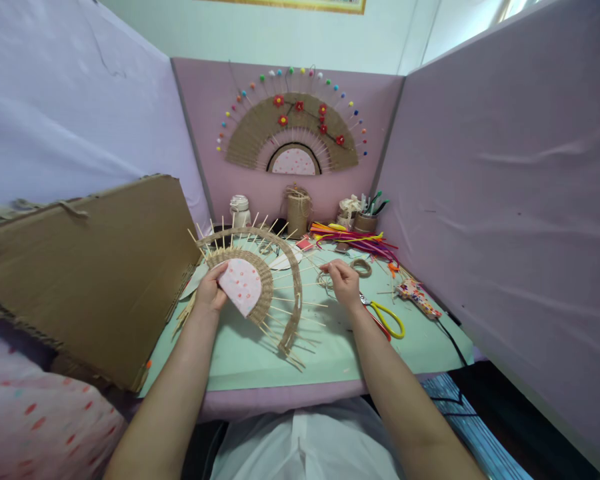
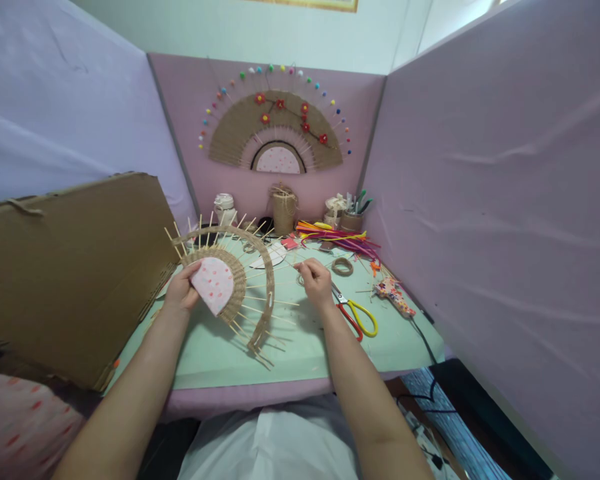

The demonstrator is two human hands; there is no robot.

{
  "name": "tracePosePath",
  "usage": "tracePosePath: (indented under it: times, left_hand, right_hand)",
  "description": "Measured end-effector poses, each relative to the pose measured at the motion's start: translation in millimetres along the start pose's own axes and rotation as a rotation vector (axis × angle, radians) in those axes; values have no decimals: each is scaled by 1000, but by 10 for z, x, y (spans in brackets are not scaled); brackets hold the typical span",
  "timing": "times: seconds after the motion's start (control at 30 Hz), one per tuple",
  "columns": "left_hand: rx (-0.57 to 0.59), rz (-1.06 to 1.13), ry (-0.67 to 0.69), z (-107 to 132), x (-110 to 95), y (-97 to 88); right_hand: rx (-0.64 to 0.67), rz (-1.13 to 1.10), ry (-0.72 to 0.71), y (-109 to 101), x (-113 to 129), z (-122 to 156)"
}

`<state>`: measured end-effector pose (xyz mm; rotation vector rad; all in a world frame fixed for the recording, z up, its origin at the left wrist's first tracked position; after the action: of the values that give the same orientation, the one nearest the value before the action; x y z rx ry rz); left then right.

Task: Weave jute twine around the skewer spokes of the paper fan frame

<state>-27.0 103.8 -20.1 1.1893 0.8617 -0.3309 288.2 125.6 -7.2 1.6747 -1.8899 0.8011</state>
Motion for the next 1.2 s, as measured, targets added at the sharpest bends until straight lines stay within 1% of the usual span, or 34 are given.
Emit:
tracePosePath:
  times: [0.17,0.23,0.3,0.37,0.5,0.57,0.67,0.8,0.9,1.03,1.2]
  left_hand:
    - [23,11,-5,10,2,11]
    - [27,16,-9,7,3,11]
    - [23,24,-11,1,7,7]
    - [23,32,-13,-1,18,9]
    - [20,55,-33,22,58,29]
    - [24,62,-69,44,81,46]
    - [25,64,-125,74,91,66]
    - [5,69,-168,92,81,74]
    - [11,69,-182,85,95,73]
    - [55,65,-231,65,141,39]
    - [162,29,-354,62,197,-19]
  right_hand:
    - [12,-319,251,33,-269,-18]
    - [37,-423,303,69,-304,-22]
    - [73,-477,331,106,-294,-23]
    - [137,-515,379,154,-272,-12]
    - [325,-599,563,271,-240,56]
    - [376,-638,624,299,-216,87]
    - [430,-721,640,319,-157,114]
    - [539,-863,594,367,-55,149]
    - [597,-883,595,426,-12,185]
    - [580,-843,588,478,-5,200]
    - [540,-832,595,489,-83,197]
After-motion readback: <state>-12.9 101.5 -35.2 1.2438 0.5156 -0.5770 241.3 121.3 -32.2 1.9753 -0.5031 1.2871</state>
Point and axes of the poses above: each hand's wrist, its own z-axis away from the middle knuckle, its own y-axis out of the palm, x = y × z, the point moved 5 cm from there along -z, towards the middle knuckle, and after that the axes turned 2 degrees about x, right-handed, at the moved point
